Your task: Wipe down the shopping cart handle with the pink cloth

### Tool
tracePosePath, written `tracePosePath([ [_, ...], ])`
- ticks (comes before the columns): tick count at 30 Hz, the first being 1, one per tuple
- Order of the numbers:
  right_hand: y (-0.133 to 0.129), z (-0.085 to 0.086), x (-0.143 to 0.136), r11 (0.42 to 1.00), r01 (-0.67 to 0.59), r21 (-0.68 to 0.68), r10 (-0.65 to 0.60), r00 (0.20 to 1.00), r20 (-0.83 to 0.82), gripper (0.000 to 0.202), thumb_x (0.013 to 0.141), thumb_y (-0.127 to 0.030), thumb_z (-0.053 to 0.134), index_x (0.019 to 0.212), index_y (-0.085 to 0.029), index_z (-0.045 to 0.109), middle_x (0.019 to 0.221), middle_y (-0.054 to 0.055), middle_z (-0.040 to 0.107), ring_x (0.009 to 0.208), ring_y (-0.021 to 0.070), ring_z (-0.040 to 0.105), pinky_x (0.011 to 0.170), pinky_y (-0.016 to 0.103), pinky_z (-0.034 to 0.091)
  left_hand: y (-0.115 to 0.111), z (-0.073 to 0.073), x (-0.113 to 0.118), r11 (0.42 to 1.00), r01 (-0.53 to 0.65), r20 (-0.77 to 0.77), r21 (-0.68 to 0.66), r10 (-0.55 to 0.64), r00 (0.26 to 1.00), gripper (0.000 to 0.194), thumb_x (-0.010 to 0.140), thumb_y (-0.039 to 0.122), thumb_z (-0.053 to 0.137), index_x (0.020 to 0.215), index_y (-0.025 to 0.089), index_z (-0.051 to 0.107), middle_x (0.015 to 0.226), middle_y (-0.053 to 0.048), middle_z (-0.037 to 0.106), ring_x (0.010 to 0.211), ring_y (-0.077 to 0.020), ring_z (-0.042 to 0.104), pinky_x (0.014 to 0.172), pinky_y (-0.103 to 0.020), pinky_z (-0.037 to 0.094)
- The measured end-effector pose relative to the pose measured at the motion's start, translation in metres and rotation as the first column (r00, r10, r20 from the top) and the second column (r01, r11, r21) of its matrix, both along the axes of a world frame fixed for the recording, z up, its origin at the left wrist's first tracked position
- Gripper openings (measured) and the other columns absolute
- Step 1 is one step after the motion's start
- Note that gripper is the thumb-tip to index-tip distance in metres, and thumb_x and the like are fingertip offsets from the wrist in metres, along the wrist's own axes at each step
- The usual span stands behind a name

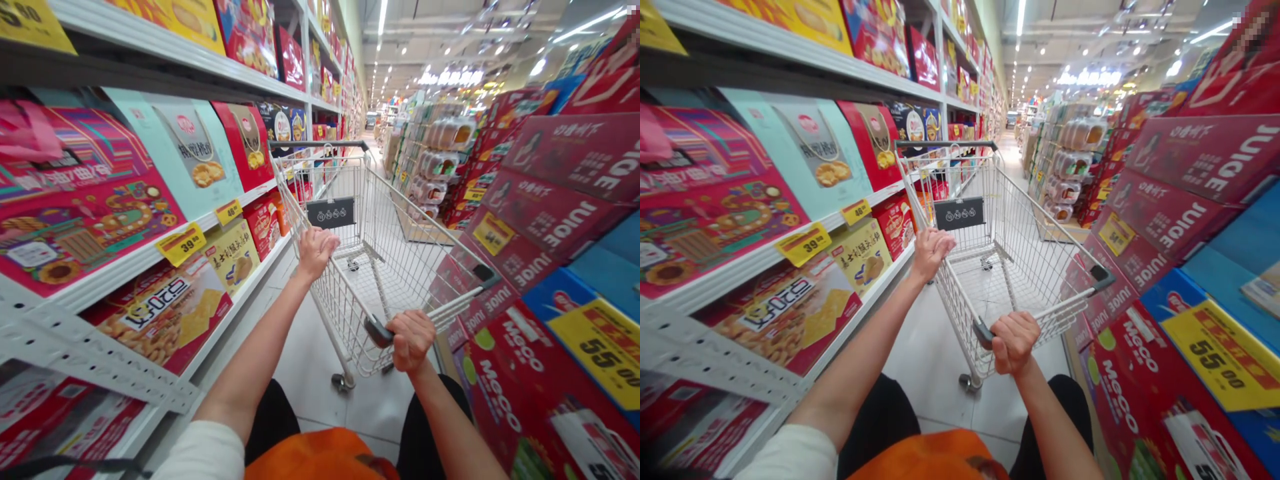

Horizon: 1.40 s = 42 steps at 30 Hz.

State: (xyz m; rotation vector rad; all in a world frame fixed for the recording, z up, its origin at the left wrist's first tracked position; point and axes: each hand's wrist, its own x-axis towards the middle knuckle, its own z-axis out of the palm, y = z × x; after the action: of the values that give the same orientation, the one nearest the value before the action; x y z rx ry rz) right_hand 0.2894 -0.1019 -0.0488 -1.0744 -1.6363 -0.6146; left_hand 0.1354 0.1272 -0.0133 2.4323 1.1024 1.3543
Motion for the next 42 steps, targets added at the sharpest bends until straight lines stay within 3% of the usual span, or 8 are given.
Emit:
tracePosePath([
  [9,-0.013,0.005,-0.002,0.973,0.227,-0.052,-0.227,0.974,-0.003,0.031,0.093,-0.015,0.037,0.064,-0.023,0.041,0.055,-0.003,0.042,0.056,0.013,0.035,0.067,0.034,0.029,-0.148,-0.018,0.021,0.967,0.242,0.072,0.083,-0.248,0.966,0.04,0.103,0.046,0.038,0.1,0.027,0.074,0.113,-0.008,0.06,0.11,-0.0252,0.049,0.098,-0.046,0.039],
  [15,-0.011,0.003,-0.023,0.963,0.268,-0.025,-0.269,0.962,-0.043,0.023,0.09,-0.01,0.043,0.07,-0.021,0.048,0.057,-0.003,0.048,0.057,0.0127,0.041,0.071,0.034,0.031,-0.125,-0.062,0.025,0.988,0.046,0.34,0.15,-0.095,0.936,0.051,0.102,0.057,0.027,0.115,0.023,0.064,0.12,-0.011,0.053,0.12,-0.0266,0.047,0.106,-0.047,0.041],
  [18,-0.003,-0.002,-0.024,0.974,0.216,0.068,-0.212,0.975,-0.06,0.024,0.088,-0.01,0.042,0.067,-0.022,0.045,0.053,-0.004,0.044,0.053,0.0119,0.036,0.068,0.033,0.029,-0.085,-0.071,0.027,0.986,-0.136,0.507,-0.093,0.164,0.846,0.058,0.099,0.066,0.027,0.127,0.024,0.055,0.132,-0.014,0.046,0.131,-0.0266,0.042,0.115,-0.048,0.034],
  [22,0.003,-0.003,-0.022,0.976,0.203,0.083,-0.195,0.977,-0.088,0.023,0.086,-0.01,0.042,0.066,-0.022,0.044,0.052,-0.004,0.044,0.052,0.0117,0.035,0.067,0.033,0.028,-0.063,-0.073,0.032,0.921,-0.12,0.533,-0.37,0.317,0.785,0.059,0.098,0.07,0.026,0.129,0.025,0.048,0.132,-0.012,0.048,0.135,-0.0243,0.04,0.12,-0.045,0.03],
  [31,0.003,0.001,-0.011,0.971,0.226,0.073,-0.219,0.971,-0.092,0.023,0.083,-0.008,0.043,0.064,-0.022,0.044,0.051,-0.005,0.043,0.051,0.0109,0.034,0.065,0.033,0.028,-0.175,-0.111,0.033,0.972,0.165,0.432,-0.166,-0.078,0.898,0.026,0.104,0.046,0.035,0.113,0.029,0.053,0.118,-0.01,0.051,0.124,-0.0239,0.049,0.105,-0.045,0.046],
  [34,0.003,0.0,-0.009,0.974,0.218,0.063,-0.211,0.972,-0.101,0.023,0.083,-0.008,0.043,0.064,-0.022,0.044,0.051,-0.005,0.043,0.051,0.0106,0.034,0.065,0.033,0.027,-0.158,-0.11,0.031,0.981,0.158,0.414,-0.109,-0.099,0.905,0.025,0.103,0.047,0.037,0.108,0.028,0.052,0.113,-0.009,0.05,0.122,-0.0233,0.048,0.105,-0.045,0.045],
  [39,0.003,-0.001,-0.012,0.975,0.215,0.059,-0.208,0.973,-0.1,0.024,0.082,-0.007,0.043,0.063,-0.021,0.043,0.051,-0.005,0.042,0.051,0.0104,0.033,0.065,0.033,0.027,-0.062,-0.086,0.031,0.946,-0.144,0.546,-0.291,0.288,0.787,0.05,0.097,0.068,0.036,0.117,0.024,0.047,0.123,-0.012,0.042,0.129,-0.0265,0.041,0.116,-0.053,0.034],
  [42,0.003,-0.001,-0.014,0.975,0.208,0.078,-0.199,0.974,-0.105,0.023,0.082,-0.008,0.043,0.063,-0.022,0.043,0.051,-0.005,0.042,0.051,0.0103,0.033,0.065,0.033,0.028,-0.038,-0.076,0.031,0.932,-0.158,0.54,-0.326,0.321,0.778,0.051,0.098,0.068,0.034,0.117,0.023,0.05,0.126,-0.013,0.042,0.132,-0.0258,0.041,0.117,-0.049,0.033],
])
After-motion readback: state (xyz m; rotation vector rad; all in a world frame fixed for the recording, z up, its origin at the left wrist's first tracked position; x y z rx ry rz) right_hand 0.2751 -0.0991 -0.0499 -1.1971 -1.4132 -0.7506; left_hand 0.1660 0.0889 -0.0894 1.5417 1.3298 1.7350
